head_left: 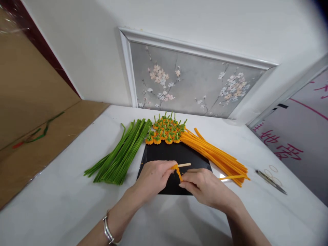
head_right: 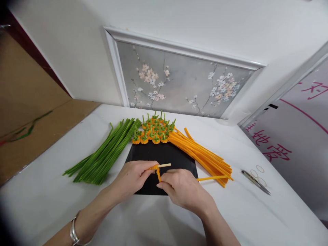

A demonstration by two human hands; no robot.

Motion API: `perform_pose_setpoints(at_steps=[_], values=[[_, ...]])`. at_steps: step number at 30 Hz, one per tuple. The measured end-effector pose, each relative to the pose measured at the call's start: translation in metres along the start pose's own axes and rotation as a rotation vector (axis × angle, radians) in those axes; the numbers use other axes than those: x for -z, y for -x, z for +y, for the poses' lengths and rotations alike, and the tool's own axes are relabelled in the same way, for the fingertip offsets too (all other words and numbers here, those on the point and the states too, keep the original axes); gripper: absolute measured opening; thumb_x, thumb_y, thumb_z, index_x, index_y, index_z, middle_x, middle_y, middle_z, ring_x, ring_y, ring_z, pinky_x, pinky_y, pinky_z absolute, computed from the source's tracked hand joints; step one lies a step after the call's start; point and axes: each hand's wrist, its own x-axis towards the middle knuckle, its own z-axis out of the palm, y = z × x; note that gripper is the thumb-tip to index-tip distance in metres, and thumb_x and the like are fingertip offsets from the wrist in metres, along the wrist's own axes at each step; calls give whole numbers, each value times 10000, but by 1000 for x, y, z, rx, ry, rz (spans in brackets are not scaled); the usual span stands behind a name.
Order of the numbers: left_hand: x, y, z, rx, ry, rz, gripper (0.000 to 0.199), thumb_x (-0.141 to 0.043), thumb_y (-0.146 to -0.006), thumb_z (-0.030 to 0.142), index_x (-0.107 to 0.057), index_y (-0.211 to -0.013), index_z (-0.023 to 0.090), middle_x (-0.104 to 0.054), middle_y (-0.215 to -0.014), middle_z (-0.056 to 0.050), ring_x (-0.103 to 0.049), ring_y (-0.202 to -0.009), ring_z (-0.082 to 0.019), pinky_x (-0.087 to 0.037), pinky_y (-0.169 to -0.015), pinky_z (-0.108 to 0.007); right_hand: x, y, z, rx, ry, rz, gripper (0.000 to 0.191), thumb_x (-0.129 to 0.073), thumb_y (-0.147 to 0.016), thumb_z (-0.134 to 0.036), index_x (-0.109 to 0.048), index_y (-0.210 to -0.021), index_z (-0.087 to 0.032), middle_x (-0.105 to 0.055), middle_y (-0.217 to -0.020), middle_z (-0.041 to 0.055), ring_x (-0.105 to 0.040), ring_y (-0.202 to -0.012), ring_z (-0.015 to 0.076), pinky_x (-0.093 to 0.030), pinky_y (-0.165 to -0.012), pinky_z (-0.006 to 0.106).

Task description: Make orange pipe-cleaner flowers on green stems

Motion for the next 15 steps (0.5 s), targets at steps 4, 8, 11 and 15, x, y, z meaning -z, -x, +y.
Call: perform_pose_setpoints(at_steps=[4, 8, 11, 15], values=[[-1, 1, -2, -15, -51, -14, 252, -476, -889, 143, -661, -1008, 267, -721, -872, 16, -667, -804, -164, -436, -675, -226, 7, 2, -5, 44, -4, 72, 215, -474, -940, -199, -587, -758, -189, -613, -740, 13, -554, -649, 131, -355, -605, 243], [0, 1, 1, -44, -85, -53, 254, -516, -872, 145, -660, -1045, 263, -728, -892, 19, -671, -793, -173, -437, -653, -246, 9, 0, 0, 63, -8, 232, 215, -453, -954, -200, -634, -839, -181, -603, -739, 23, -550, -647, 133, -365, -593, 246], [-1, 1, 3, -75, -117, -45, 244, -591, -850, 227, -656, -1085, 241, -735, -924, 0, -676, -806, -193, -443, -665, -268, 7, -3, 8, 56, -28, 322, 218, -458, -965, -234, -657, -890, -185, -608, -752, 27, -558, -658, 131, -398, -620, 239], [-3, -1, 4, -112, -171, -31, 144, -587, -868, 313, -676, -952, 237, -718, -803, 11, -659, -729, -188, -397, -602, -277, 3, -7, 15, 29, -49, 372, 209, -489, -956, -259, -672, -877, -198, -612, -752, 23, -565, -653, 125, -427, -639, 233]])
